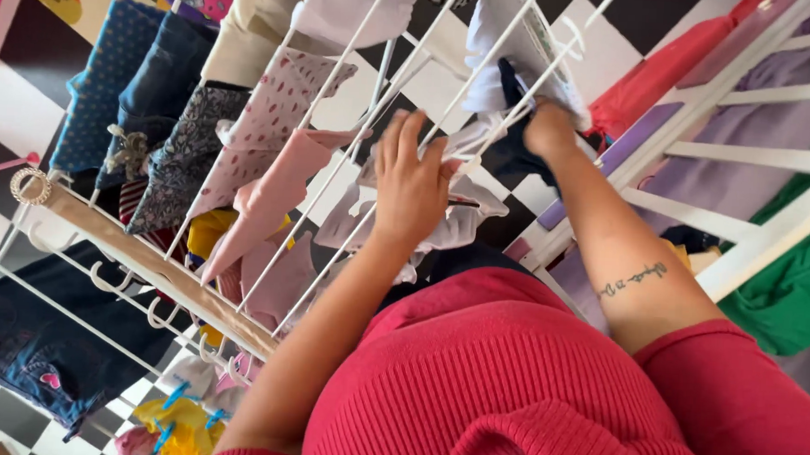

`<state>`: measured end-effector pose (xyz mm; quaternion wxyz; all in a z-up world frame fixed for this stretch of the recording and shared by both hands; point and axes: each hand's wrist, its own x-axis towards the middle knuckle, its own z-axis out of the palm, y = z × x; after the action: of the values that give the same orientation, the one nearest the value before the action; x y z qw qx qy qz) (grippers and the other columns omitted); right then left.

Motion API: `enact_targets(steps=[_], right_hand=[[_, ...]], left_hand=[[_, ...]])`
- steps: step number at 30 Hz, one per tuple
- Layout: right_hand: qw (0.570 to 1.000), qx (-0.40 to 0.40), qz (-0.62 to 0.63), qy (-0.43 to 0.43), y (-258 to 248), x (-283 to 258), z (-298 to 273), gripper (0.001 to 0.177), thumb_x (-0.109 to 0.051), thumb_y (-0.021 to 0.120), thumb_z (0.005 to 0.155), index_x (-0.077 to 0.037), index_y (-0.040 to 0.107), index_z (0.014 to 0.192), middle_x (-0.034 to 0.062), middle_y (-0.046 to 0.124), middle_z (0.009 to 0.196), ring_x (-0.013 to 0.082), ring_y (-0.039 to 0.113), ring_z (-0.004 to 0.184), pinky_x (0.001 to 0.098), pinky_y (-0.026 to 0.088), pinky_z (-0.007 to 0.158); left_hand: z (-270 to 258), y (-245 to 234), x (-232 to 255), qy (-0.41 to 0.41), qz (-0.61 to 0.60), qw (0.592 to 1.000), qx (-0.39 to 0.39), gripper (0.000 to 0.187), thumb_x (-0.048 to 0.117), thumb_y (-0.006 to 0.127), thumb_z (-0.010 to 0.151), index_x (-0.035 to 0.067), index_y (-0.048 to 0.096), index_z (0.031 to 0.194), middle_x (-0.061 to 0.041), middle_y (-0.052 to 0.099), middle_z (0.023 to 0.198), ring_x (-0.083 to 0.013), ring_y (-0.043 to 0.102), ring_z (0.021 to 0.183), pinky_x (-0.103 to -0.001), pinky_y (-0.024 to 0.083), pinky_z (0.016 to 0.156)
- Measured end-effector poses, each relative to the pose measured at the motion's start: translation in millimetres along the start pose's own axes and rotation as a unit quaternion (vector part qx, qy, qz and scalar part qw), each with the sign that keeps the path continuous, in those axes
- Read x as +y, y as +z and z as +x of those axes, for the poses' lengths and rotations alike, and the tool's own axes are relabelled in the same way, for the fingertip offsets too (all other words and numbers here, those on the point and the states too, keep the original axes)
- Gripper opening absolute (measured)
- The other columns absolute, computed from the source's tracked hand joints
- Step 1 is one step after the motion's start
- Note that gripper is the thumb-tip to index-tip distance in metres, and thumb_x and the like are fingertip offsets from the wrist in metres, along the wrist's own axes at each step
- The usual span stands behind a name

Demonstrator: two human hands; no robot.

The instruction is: The person hangs small children's clothing items on hangers and places the hangers onto a white drying rack. They pick garments one at a time from a bed, thread each onto a hanger, and hang the hangers on the rack bars, spreading items apart.

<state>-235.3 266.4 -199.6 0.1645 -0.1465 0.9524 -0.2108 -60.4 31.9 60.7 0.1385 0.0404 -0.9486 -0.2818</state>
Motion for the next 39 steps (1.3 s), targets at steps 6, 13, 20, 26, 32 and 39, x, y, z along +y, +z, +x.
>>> enact_targets(steps=[6,13,20,26,32,39], right_hand=[[0.951,-0.277,0.013,0.140,-37,31,34,0.036,-0.012,0.066,0.094,-0.015,0.071,0.130,0.0199,0.073,0.104,0.0344,0.071,0.092,0.0459,0.056,0.081],[0.962,-0.229,0.075,-0.130,-34,-16,35,0.028,-0.015,0.063,0.101,-0.007,0.070,0.127,0.0206,0.074,0.107,0.0304,0.070,0.094,0.0419,0.054,0.083],[0.943,-0.183,0.101,-0.259,-41,-113,50,0.029,-0.010,0.062,0.098,-0.010,0.073,0.125,0.0171,0.075,0.115,0.0333,0.071,0.102,0.0413,0.054,0.086],[0.955,-0.180,0.139,-0.192,-28,-120,81,0.026,-0.012,0.065,0.103,-0.009,0.068,0.130,0.0156,0.075,0.108,0.0293,0.073,0.098,0.0410,0.056,0.085],[0.784,-0.465,0.398,-0.099,-30,-141,66,0.061,0.010,0.058,0.094,-0.020,0.054,0.147,0.0057,0.060,0.100,0.0200,0.075,0.100,0.0286,0.050,0.065],[0.804,-0.170,0.568,0.049,9,-137,82,0.044,0.014,0.060,0.091,-0.006,0.062,0.131,0.0079,0.070,0.101,0.0183,0.075,0.091,0.0286,0.065,0.071]], left_hand=[[-9,45,26,0.077,-0.017,0.994,-0.070,0.044,0.015,0.065,0.095,0.004,0.059,0.137,-0.017,0.046,0.151,-0.0369,0.048,0.142,-0.052,0.042,0.116],[-2,58,24,0.053,-0.004,0.990,-0.130,0.048,0.006,0.058,0.091,0.009,0.057,0.139,-0.019,0.047,0.151,-0.0333,0.056,0.119,-0.045,0.048,0.097],[-5,57,18,0.022,-0.075,0.991,-0.113,0.045,0.006,0.059,0.094,0.010,0.055,0.139,-0.016,0.049,0.145,-0.0319,0.063,0.114,-0.045,0.049,0.098],[11,21,-6,0.034,-0.175,0.984,0.007,0.018,0.011,0.063,0.102,0.011,0.061,0.120,-0.006,0.066,0.124,-0.0261,0.068,0.107,-0.035,0.056,0.092],[52,39,-80,-0.282,-0.167,0.944,0.037,0.016,0.016,0.066,0.095,0.004,0.073,0.099,-0.016,0.072,0.086,-0.0353,0.070,0.078,-0.043,0.054,0.072],[83,67,-58,-0.293,-0.113,0.933,-0.175,0.035,0.033,0.061,0.096,0.003,0.075,0.107,-0.024,0.073,0.107,-0.0413,0.069,0.105,-0.046,0.053,0.094]])
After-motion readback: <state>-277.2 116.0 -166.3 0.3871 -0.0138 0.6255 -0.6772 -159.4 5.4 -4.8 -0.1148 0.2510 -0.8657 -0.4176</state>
